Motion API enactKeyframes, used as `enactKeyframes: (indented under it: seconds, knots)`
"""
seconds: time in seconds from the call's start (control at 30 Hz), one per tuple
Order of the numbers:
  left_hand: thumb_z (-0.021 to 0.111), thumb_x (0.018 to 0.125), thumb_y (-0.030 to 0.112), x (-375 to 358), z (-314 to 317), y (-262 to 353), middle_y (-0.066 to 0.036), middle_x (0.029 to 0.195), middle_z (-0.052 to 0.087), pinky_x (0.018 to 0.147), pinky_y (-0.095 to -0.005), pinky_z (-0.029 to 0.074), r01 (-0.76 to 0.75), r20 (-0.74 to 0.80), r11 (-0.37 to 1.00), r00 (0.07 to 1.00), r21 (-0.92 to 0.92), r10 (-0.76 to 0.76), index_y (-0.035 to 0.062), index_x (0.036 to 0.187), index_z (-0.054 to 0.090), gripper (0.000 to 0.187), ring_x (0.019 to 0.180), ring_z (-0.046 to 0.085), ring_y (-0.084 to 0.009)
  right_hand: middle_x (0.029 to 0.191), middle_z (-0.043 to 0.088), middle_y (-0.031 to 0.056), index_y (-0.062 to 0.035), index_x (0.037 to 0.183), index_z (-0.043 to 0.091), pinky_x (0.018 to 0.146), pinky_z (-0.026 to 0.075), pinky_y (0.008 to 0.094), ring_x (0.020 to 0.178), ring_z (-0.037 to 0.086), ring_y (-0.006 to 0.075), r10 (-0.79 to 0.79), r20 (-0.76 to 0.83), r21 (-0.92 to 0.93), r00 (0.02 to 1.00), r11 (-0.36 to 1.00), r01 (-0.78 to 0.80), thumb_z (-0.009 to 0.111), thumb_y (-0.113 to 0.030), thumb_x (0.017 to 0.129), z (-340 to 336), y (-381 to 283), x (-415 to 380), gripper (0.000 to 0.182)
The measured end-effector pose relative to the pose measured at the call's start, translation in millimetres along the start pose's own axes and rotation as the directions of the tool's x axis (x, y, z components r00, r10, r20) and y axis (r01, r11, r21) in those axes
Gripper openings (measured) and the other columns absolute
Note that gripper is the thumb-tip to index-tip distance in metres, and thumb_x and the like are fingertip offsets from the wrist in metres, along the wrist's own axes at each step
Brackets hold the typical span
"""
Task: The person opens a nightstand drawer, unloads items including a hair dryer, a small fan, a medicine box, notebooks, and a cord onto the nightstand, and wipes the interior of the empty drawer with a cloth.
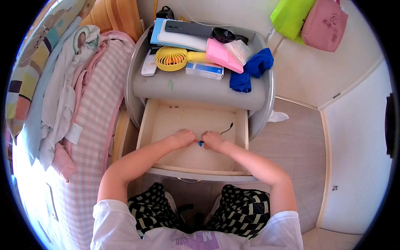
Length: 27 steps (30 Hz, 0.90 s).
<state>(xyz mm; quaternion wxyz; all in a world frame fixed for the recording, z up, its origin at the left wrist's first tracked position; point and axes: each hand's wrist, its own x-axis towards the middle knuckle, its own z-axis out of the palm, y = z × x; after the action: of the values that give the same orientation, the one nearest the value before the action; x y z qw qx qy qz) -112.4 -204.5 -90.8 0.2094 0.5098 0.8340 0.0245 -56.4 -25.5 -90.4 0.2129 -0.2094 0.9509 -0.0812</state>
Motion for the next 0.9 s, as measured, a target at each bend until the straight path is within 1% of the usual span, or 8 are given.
enactKeyframes:
  seconds: [0.2,0.3,0.37,0.47,0.63,0.7,0.83,0.9]
  knots:
    - [0.064,0.074,0.008,-17.1,-29.4,-1.5,-0.017,0.088,0.067,0.076,-0.0421,0.053,0.032,0.005,0.999,0.999,-0.036,-0.032,0.0038,0.086,0.068,0.013,0.088,0.065,-0.0334,0.087,0.067,0.0147,-0.0032,0.092,0.065,0.072,0.053,0.0411,0.085,0.065,0.0325,-0.065,-0.166,0.085,0.984,0.993,0.080,0.067,-0.016,0.076,-12.0,0.2,-10.6,0.021]
    - [0.066,0.075,0.010,-41.2,-73.6,-4.4,-0.016,0.082,0.067,0.072,-0.0421,0.052,0.019,-0.055,0.989,0.998,-0.149,-0.028,0.0004,0.088,0.065,0.017,0.076,0.064,-0.0356,0.081,0.066,0.0139,-0.0029,0.095,0.064,0.067,0.050,0.0395,0.078,0.065,0.0295,0.008,-0.124,0.371,0.992,0.928,0.038,0.065,-0.015,0.079,-53.5,-4.2,-26.2,0.020]
    - [0.067,0.074,0.008,-59.3,-110.0,-3.9,-0.015,0.080,0.067,0.069,-0.0367,0.052,0.110,-0.013,0.901,0.992,-0.419,-0.127,-0.0001,0.089,0.064,0.018,0.072,0.065,-0.0286,0.076,0.066,0.0131,-0.0013,0.099,0.064,0.065,0.048,0.0371,0.072,0.064,0.0249,0.024,-0.138,0.659,0.990,0.749,0.074,0.063,-0.012,0.080,-80.2,-6.0,-34.5,0.022]
    - [0.068,0.074,0.006,-81.0,-153.3,3.0,-0.012,0.076,0.067,0.067,-0.0296,0.051,0.094,-0.087,0.748,0.976,-0.657,-0.198,-0.0016,0.089,0.064,0.018,0.071,0.064,-0.0165,0.074,0.066,0.0115,0.0002,0.102,0.065,0.064,0.049,0.0341,0.067,0.062,0.0186,0.060,-0.207,0.702,0.977,0.704,0.105,0.063,-0.012,0.081,-131.4,-18.3,-52.3,0.025]
    - [0.066,0.078,0.004,-89.6,-201.3,10.8,-0.006,0.075,0.064,0.069,-0.0256,0.050,-0.087,-0.318,0.674,0.920,-0.734,-0.228,-0.0031,0.087,0.062,0.013,0.073,0.060,-0.0092,0.083,0.066,0.0048,0.0004,0.111,0.061,0.059,0.051,0.0259,0.070,0.060,0.0112,0.133,-0.263,0.855,0.956,0.491,0.167,0.057,-0.009,0.087,-204.9,-31.7,-71.1,0.026]
    - [0.065,0.078,0.004,-86.1,-221.7,9.7,-0.006,0.076,0.064,0.070,-0.0262,0.050,-0.156,-0.378,0.613,0.892,-0.775,-0.250,-0.0042,0.087,0.061,0.012,0.074,0.060,-0.0100,0.088,0.065,0.0031,0.0009,0.115,0.059,0.058,0.051,0.0236,0.072,0.060,0.0094,0.111,-0.325,0.827,0.939,0.515,0.225,0.056,-0.008,0.090,-229.8,-30.7,-72.6,0.026]
    - [0.064,0.081,0.003,-70.0,-275.9,10.3,-0.004,0.080,0.064,0.072,-0.0261,0.050,-0.390,-0.595,0.516,0.736,-0.763,-0.323,-0.0041,0.089,0.060,0.012,0.077,0.060,-0.0093,0.089,0.065,0.0063,0.0053,0.112,0.058,0.059,0.052,0.0243,0.073,0.062,0.0090,0.142,-0.634,0.645,0.760,0.640,0.418,0.058,-0.008,0.090,-282.2,-34.9,-68.5,0.025]
    - [0.065,0.082,0.006,-56.1,-304.7,5.8,-0.005,0.078,0.065,0.069,-0.0264,0.050,-0.495,-0.761,0.603,0.558,-0.625,-0.331,-0.0049,0.090,0.062,0.014,0.073,0.061,-0.0098,0.091,0.066,0.0105,0.0055,0.109,0.059,0.065,0.052,0.0290,0.076,0.065,0.0171,0.137,-0.817,0.466,0.560,0.727,0.503,0.057,-0.007,0.090,-309.9,-37.6,-61.9,0.024]
